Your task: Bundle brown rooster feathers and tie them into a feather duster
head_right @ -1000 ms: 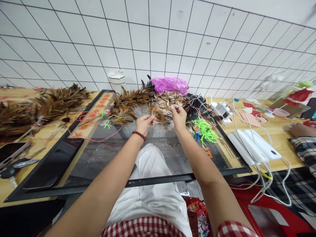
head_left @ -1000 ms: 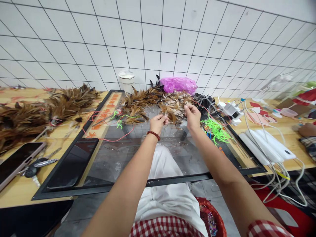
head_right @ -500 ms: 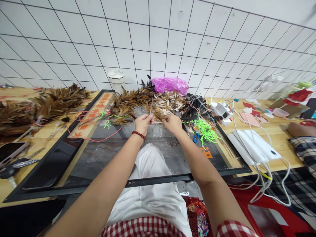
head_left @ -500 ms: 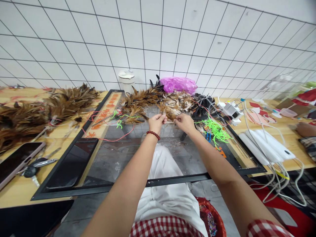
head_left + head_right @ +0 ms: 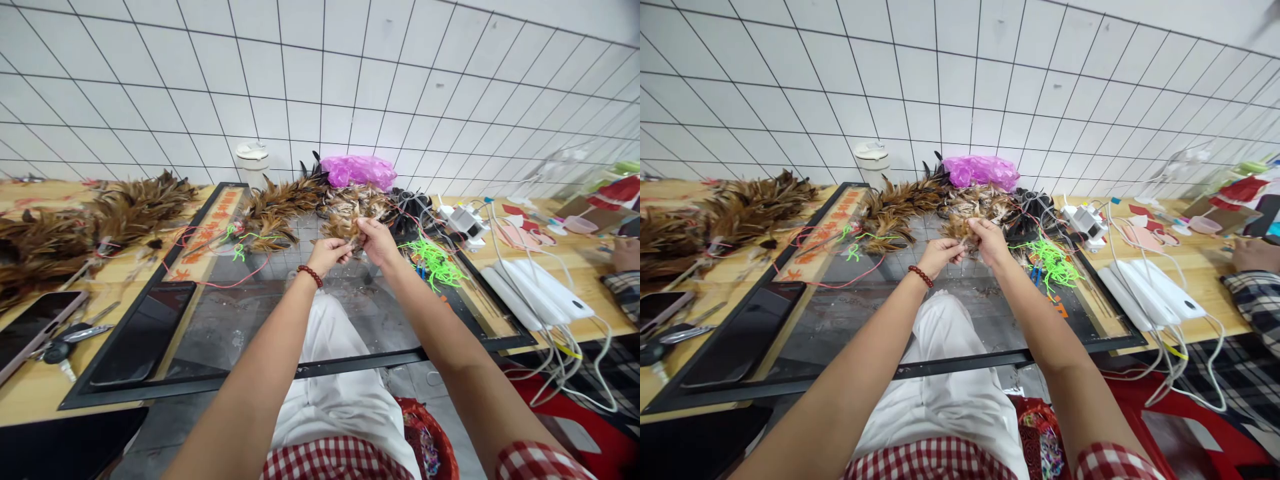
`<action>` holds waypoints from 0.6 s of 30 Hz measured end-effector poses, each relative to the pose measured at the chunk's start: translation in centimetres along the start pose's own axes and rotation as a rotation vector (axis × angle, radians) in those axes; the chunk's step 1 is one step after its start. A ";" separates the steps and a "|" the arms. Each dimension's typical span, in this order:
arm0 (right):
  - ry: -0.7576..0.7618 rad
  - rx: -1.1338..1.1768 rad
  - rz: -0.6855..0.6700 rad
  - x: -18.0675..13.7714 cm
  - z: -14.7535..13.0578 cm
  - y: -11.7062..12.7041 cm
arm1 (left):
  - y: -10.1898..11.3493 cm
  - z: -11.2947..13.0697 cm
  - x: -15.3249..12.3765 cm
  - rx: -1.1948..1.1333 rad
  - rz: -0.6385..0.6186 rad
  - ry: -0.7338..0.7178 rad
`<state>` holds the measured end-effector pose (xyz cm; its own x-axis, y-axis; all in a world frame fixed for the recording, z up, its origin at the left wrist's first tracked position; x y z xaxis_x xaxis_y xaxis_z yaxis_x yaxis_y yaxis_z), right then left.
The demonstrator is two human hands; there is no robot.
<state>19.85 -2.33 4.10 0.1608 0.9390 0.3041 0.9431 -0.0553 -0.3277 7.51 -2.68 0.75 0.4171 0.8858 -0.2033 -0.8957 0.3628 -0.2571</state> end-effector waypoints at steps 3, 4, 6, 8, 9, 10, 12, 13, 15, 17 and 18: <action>0.101 -0.013 0.034 0.4 -0.5 0.5 | 0.3 0.0 0.2 -0.034 0.025 -0.021; 0.144 -0.029 0.048 0.5 -0.7 0.7 | 0.6 0.0 0.3 -0.057 0.043 -0.031; 0.209 -0.067 0.097 0.8 -1.0 1.3 | 1.3 0.1 0.4 -0.119 0.104 -0.055; 0.232 -0.129 0.162 1.0 -1.1 2.1 | 2.3 0.4 0.4 -0.215 0.186 -0.091; 0.236 -0.180 0.186 1.1 -1.2 2.5 | 2.7 0.4 0.4 -0.271 0.223 -0.110; 0.243 -0.245 0.201 1.2 -1.3 2.9 | 3.0 0.5 0.4 -0.325 0.251 -0.124; 0.258 -0.409 0.192 1.4 -1.4 3.6 | 3.5 0.5 0.5 -0.396 0.280 -0.136; 0.257 -0.512 0.154 1.5 -1.3 3.8 | 3.6 0.5 0.5 -0.409 0.288 -0.137; 0.246 -0.776 0.033 1.6 -1.0 4.0 | 3.7 0.5 0.6 -0.418 0.297 -0.134; 0.292 -1.075 -0.052 1.5 -1.0 3.9 | 3.8 0.5 0.6 -0.442 0.307 -0.141; 0.349 -1.201 -0.079 1.3 -1.1 3.7 | 3.9 0.5 0.6 -0.461 0.311 -0.147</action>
<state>23.85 -1.71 4.29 -0.0128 0.8241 0.5663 0.5936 -0.4495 0.6675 4.19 -0.61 0.11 0.0897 0.9735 -0.2103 -0.7993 -0.0556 -0.5983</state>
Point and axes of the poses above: each hand's wrist, its own x-axis towards the middle knuckle, its own y-axis out of the back of the hand, z = x × y, the point moved 6 cm from there along x, towards the middle knuckle, and after that the axes turned 12 degrees about y, right-handed, at the moved point
